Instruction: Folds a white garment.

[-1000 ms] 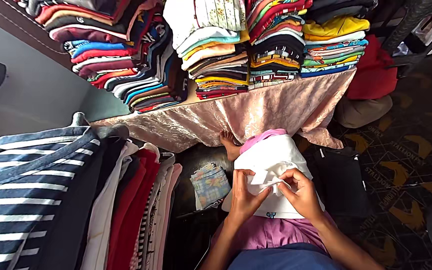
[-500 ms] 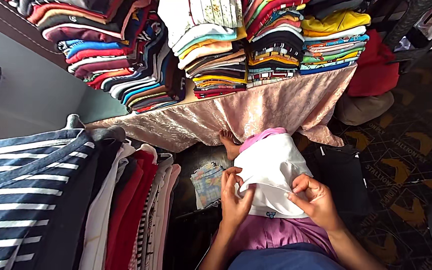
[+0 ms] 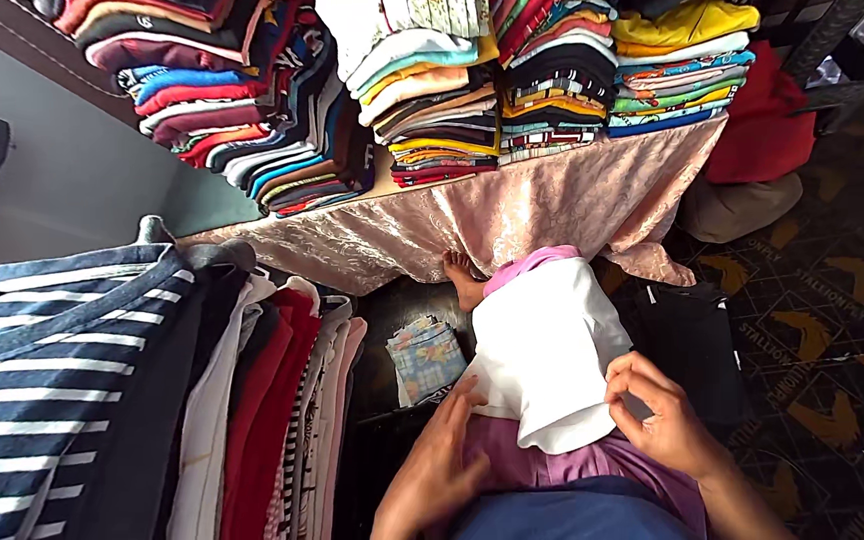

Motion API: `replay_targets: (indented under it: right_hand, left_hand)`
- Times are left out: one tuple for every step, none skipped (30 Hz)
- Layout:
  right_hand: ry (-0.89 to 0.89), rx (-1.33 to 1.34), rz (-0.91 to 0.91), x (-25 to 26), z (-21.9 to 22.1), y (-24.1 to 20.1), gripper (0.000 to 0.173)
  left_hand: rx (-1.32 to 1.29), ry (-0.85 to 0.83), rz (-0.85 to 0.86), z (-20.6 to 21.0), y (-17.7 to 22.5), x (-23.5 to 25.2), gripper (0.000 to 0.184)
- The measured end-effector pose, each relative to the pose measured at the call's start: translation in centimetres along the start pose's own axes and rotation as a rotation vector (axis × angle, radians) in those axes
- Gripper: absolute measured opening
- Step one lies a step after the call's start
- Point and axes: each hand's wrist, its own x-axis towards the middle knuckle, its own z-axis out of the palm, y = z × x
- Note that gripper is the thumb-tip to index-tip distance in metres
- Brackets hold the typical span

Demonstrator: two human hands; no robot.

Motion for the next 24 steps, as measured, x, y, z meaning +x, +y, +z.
replay_targets:
  right_hand:
    - [-0.059, -0.023, 0.011, -0.6, -0.1, 0.2, 0.007]
    - [-0.100, -0.043, 0.027, -1.0, -0.2, 0.4, 0.009]
    - [-0.122, -0.055, 0.049, -1.3, -0.3, 0.6, 0.011]
    - [-0.114, -0.051, 0.075, -1.5, -0.4, 0.9, 0.014]
    - [-0.085, -0.035, 0.107, -1.6, -0.5, 1.2, 0.017]
    - [-0.050, -0.006, 0.144, -1.6, -0.6, 1.5, 0.019]
    - [-0.019, 0.035, 0.189, -1.5, -0.8, 1.7, 0.024]
    - [0.000, 0.071, 0.243, -1.4, -0.9, 1.7, 0.035]
    - [0.005, 0.102, 0.292, -1.2, -1.0, 1.7, 0.050]
    - [-0.004, 0.132, 0.330, -1.0, -1.1, 1.6, 0.066]
    - [-0.027, 0.163, 0.353, -1.0, -1.1, 1.6, 0.080]
    - [-0.054, 0.186, 0.363, -0.9, -1.1, 1.7, 0.091]
    - [-0.071, 0.196, 0.370, -0.8, -1.1, 1.8, 0.095]
    - [-0.074, 0.197, 0.380, -0.7, -1.0, 1.8, 0.092]
    - [-0.064, 0.197, 0.394, -0.7, -0.9, 1.9, 0.083]
    - [-0.041, 0.191, 0.414, -0.6, -0.7, 1.9, 0.072]
    - [-0.022, 0.178, 0.430, -0.6, -0.5, 2.0, 0.064]
    - [-0.014, 0.168, 0.440, -0.6, -0.5, 2.2, 0.059]
    - [-0.010, 0.169, 0.448, -0.6, -0.5, 2.3, 0.054]
    - [-0.003, 0.188, 0.458, -0.6, -0.5, 2.3, 0.048]
    - [0.009, 0.217, 0.475, -0.5, -0.6, 2.3, 0.041]
    - [0.026, 0.235, 0.498, -0.4, -0.6, 2.2, 0.036]
    - [0.035, 0.243, 0.519, -0.4, -0.6, 2.3, 0.033]
    - [0.033, 0.249, 0.532, -0.3, -0.6, 2.3, 0.032]
  left_hand:
    - [-0.043, -0.005, -0.126, 0.0, -1.0, 0.3, 0.049]
    - [-0.091, -0.005, -0.280, -0.1, -1.8, 1.2, 0.043]
    - [-0.122, 0.009, -0.413, 0.1, -2.9, 2.4, 0.040]
    - [-0.147, 0.034, -0.508, 0.5, -4.3, 3.8, 0.039]
    - [-0.174, 0.071, -0.559, 1.3, -5.9, 5.1, 0.039]
    - [-0.221, 0.107, -0.593, 2.2, -7.5, 6.5, 0.039]
    - [-0.300, 0.136, -0.626, 3.2, -9.1, 7.8, 0.041]
    - [-0.401, 0.164, -0.674, 4.0, -10.1, 9.1, 0.045]
    - [-0.527, 0.189, -0.740, 4.6, -10.7, 10.4, 0.050]
    - [-0.666, 0.215, -0.809, 5.0, -11.1, 11.7, 0.056]
    - [-0.805, 0.238, -0.863, 5.3, -11.7, 12.8, 0.059]
    - [-0.931, 0.246, -0.887, 5.5, -12.4, 13.8, 0.059]
    - [-1.045, 0.238, -0.884, 5.5, -13.0, 14.7, 0.056]
    - [-1.131, 0.236, -0.875, 5.3, -13.3, 15.3, 0.050]
    - [-1.179, 0.257, -0.857, 5.1, -13.1, 15.7, 0.040]
    - [-1.199, 0.299, -0.821, 5.0, -12.5, 15.8, 0.033]
    - [-1.186, 0.362, -0.745, 5.0, -11.9, 15.6, 0.027]
    - [-1.131, 0.447, -0.628, 5.2, -11.3, 15.2, 0.022]
    - [-1.047, 0.541, -0.479, 5.7, -10.9, 14.7, 0.016]
    - [-0.941, 0.629, -0.322, 6.3, -10.6, 14.1, 0.010]
    - [-0.818, 0.691, -0.174, 6.9, -10.4, 13.4, 0.006]
    - [-0.698, 0.728, -0.053, 7.4, -10.1, 12.6, 0.006]
    - [-0.601, 0.743, 0.030, 7.8, -9.6, 12.0, 0.007]
    - [-0.522, 0.753, 0.079, 8.1, -9.1, 11.4, 0.008]
